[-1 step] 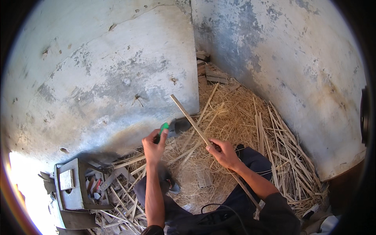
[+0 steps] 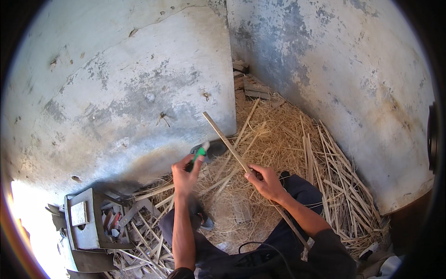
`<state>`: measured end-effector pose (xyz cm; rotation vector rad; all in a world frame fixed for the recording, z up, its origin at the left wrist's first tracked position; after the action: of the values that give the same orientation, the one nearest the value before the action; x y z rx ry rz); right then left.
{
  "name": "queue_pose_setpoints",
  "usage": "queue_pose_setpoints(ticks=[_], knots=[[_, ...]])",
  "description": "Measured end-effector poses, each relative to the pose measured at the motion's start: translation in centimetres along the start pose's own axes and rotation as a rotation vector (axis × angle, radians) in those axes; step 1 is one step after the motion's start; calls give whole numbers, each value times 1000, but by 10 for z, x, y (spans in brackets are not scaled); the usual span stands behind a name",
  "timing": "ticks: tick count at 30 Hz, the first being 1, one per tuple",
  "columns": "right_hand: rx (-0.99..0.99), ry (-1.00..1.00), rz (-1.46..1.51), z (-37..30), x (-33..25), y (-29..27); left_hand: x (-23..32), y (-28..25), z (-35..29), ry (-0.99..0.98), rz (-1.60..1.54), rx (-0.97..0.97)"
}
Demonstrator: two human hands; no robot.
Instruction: The person sits on the floor and uses a green utility knife to shave the surface of a long bamboo stick. They hold the stick with one hand and scrape the blade along its length to remove the outer layer, creating thin shavings that fall onto the floor.
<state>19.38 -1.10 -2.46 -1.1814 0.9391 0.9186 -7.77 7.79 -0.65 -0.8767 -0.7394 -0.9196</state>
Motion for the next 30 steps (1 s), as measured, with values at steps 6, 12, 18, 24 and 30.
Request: queue_pose_setpoints(ticks=[6, 12, 18, 24, 30], knots=[[9, -31, -47, -2, -8, -4, 36, 36, -22, 178, 7, -326], [-6, -50, -78, -2, -3, -5, 45, 39, -23, 207, 91, -287], [11, -53, -83, -2, 12, -3, 19, 39, -18, 152, 158, -84], [-104, -86, -16, -11, -2, 5, -16, 8, 6, -23, 344, 246], [-38, 54, 183, 6, 9, -1, -9, 11, -3, -50, 73, 57]])
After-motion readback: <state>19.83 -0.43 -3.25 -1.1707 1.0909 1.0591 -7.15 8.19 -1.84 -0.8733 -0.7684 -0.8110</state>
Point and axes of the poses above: each hand's wrist, its own z-axis towards the middle knuckle, its own y-axis out of the palm, x = y × z, the point moved 5 cm from there along z, towards the middle knuckle, and after that the axes turned 12 degrees about x, right-handed, at the moved point
